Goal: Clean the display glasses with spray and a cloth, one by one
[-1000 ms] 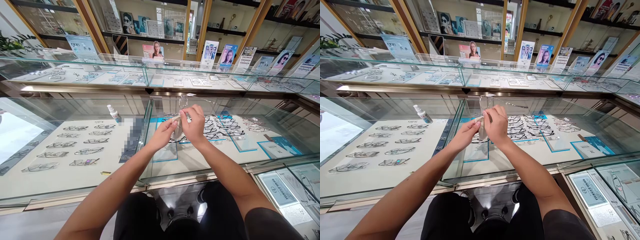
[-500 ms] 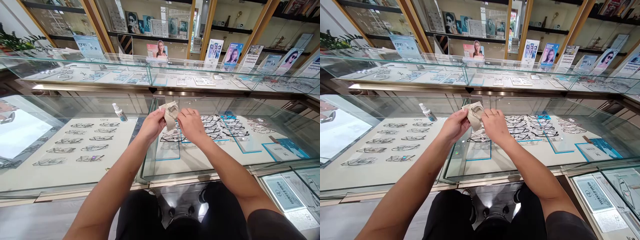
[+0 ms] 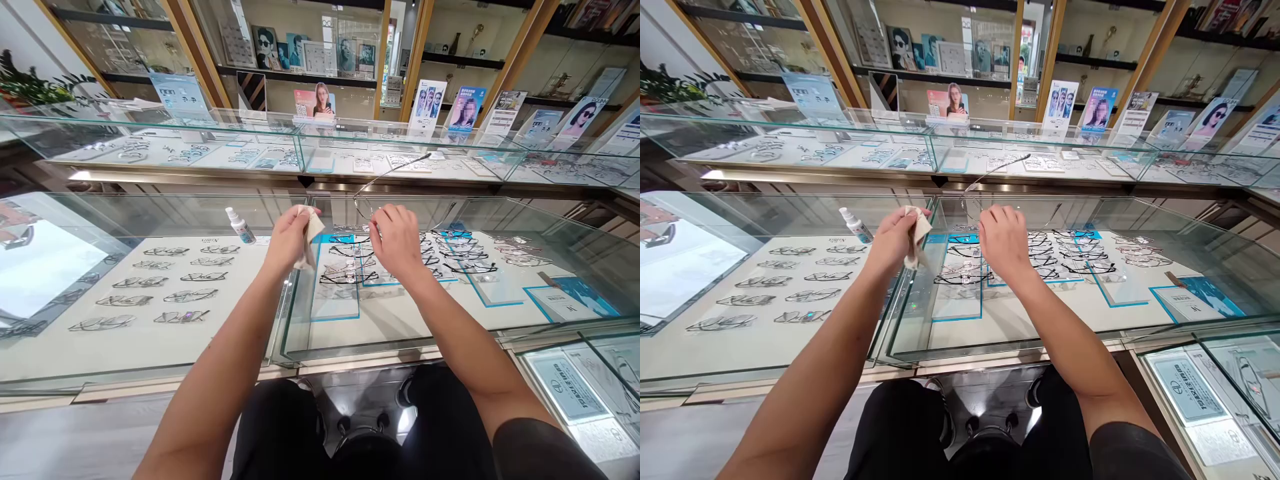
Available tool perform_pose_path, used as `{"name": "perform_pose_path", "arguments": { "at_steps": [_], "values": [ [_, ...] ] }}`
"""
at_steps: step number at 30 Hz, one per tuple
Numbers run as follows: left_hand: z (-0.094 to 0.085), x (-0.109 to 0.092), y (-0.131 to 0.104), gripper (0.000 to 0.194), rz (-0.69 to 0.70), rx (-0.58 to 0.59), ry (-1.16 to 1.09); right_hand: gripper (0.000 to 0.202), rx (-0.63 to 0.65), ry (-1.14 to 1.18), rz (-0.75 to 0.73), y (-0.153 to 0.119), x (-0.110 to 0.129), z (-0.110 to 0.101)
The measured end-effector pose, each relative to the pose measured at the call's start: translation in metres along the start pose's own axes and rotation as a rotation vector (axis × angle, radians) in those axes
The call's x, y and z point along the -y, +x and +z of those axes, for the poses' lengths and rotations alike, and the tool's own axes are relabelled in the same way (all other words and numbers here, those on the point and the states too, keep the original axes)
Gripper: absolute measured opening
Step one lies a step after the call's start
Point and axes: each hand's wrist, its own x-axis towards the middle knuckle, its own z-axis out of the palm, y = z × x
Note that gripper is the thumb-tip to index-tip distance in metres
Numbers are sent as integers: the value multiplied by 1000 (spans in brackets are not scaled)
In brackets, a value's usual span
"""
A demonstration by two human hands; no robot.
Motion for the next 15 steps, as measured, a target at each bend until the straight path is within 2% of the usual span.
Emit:
{"name": "perform_pose_path", "arguments": {
  "at_steps": [3, 6, 8, 10, 12, 15],
  "values": [
    [-17, 6, 8, 21, 46, 1, 459, 16, -43, 62, 0, 1, -4, -1],
    [-25, 19, 11, 21, -108, 62, 886, 16, -57, 142, -11, 1, -6, 0],
    [-24, 24, 10, 18, -161, 33, 1031, 16, -56, 202, -27, 2, -6, 0],
    [-19, 23, 7, 35, -20, -39, 1058, 17, -53, 252, -39, 2, -7, 0],
    [-11, 16, 2, 56, 264, -93, 988, 18, -41, 292, -42, 3, -6, -3],
    [1, 5, -7, 72, 642, -109, 840, 19, -1, 348, -50, 4, -3, -9]
  ]
}}
